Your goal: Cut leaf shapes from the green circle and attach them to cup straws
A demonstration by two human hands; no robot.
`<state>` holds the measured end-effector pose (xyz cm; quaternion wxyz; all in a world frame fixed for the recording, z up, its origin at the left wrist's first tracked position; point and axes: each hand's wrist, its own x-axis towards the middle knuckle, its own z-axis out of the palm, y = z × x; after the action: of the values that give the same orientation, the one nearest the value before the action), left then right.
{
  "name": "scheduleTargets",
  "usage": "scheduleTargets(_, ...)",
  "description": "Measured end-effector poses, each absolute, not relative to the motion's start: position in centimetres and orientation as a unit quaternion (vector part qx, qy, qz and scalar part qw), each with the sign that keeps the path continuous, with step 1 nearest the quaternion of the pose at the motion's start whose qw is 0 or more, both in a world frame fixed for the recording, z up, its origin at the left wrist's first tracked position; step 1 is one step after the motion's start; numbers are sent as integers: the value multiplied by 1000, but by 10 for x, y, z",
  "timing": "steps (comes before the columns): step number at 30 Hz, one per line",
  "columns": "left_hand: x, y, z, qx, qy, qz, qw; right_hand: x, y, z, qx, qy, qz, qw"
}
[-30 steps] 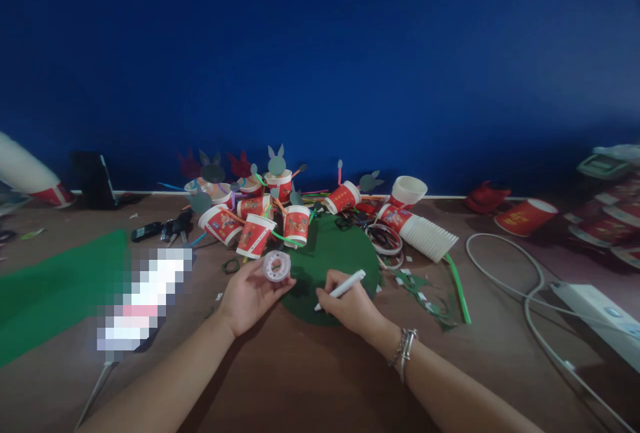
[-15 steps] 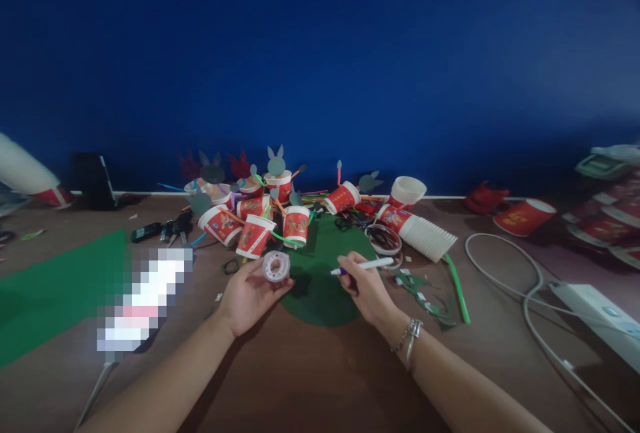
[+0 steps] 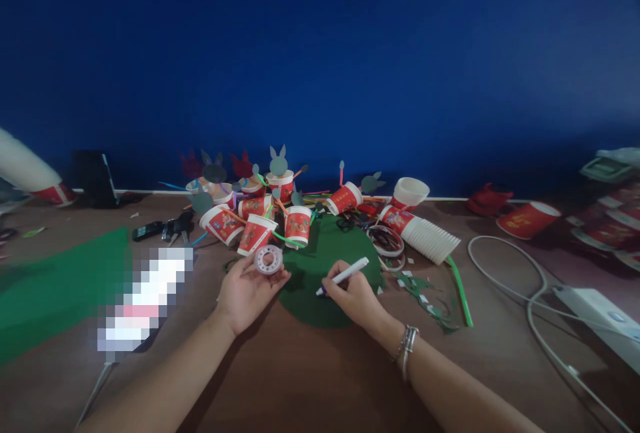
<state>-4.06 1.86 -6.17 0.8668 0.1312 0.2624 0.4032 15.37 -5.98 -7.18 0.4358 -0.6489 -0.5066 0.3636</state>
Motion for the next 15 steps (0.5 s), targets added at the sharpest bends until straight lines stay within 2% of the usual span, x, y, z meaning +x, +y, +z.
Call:
scheduleTargets(3,-41,19,-62,128,264,404,867,154,-61,-71,-660,-514,361,413)
scheduleTargets(15,-40,18,-60,128,269,401,866,156,-63,-73,-646,-544,345,410)
